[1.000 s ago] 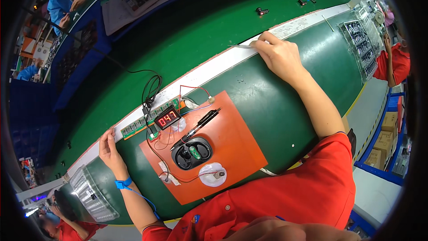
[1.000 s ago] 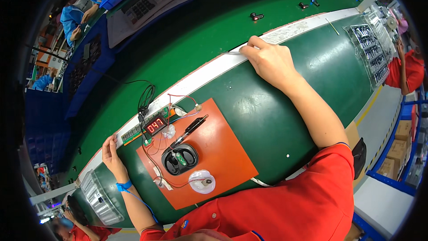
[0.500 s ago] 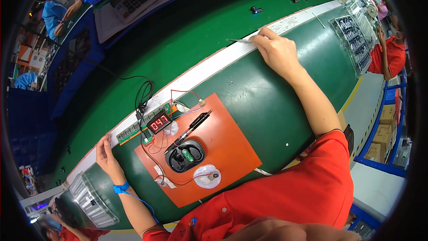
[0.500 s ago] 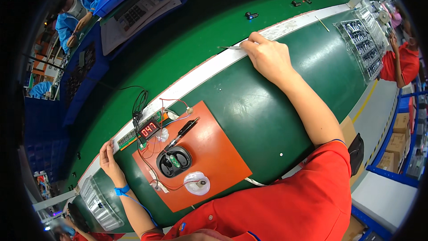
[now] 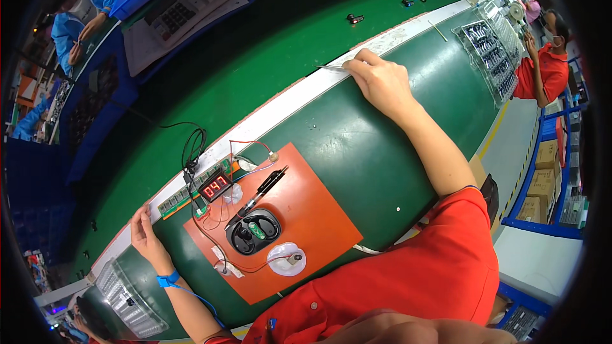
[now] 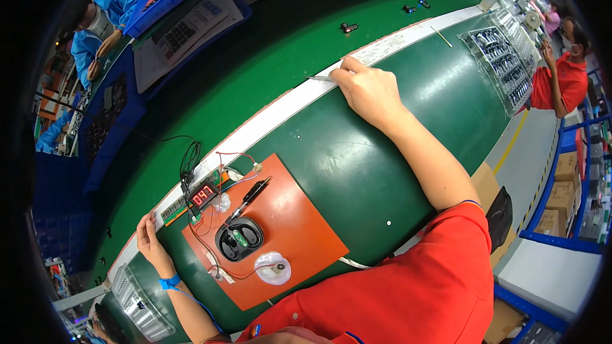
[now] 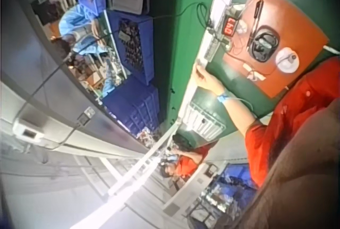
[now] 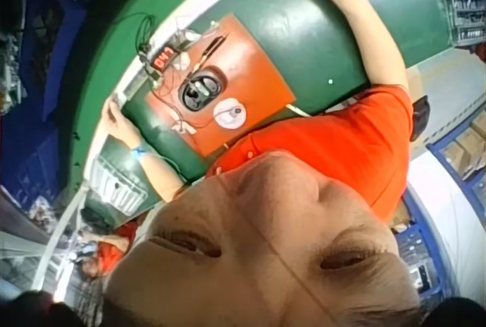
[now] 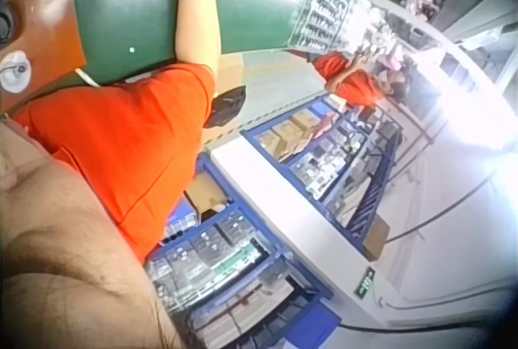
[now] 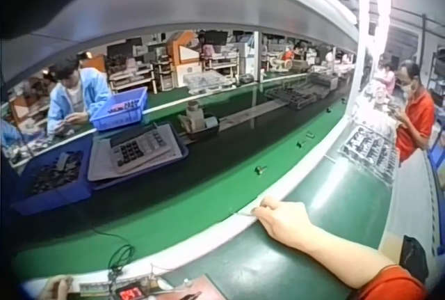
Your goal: Assembling small electronic components into a housing on a production line.
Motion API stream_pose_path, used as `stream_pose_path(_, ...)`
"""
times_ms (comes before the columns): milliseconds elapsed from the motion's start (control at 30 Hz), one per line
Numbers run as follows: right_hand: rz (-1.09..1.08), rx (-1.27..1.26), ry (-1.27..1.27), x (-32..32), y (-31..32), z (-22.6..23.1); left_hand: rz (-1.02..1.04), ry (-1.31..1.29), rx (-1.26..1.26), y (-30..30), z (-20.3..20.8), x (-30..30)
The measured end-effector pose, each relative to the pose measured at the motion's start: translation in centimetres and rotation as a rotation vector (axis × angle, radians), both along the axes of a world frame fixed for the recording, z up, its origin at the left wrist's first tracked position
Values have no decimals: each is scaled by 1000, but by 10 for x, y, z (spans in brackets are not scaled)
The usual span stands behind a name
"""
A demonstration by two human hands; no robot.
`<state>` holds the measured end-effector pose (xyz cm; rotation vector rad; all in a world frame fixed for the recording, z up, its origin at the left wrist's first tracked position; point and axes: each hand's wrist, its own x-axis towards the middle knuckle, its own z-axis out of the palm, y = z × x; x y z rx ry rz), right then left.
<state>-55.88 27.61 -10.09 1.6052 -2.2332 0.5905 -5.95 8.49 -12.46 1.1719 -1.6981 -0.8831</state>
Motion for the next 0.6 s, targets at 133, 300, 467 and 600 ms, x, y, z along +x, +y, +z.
stream_pose_path(133,-42,21,24,-7,0,4,7,-4,4,0,1,1)
stream_pose_path(300,-83,23,22,-11,5,2,15,-20,20,1,4,0)
stream_pose_path(467,-101,38,19,-11,7,0,4,1,25,-1,1,1)
stream_pose_path(600,-136,43,46,-14,8,-4,10,-5,21,1,3,-1)
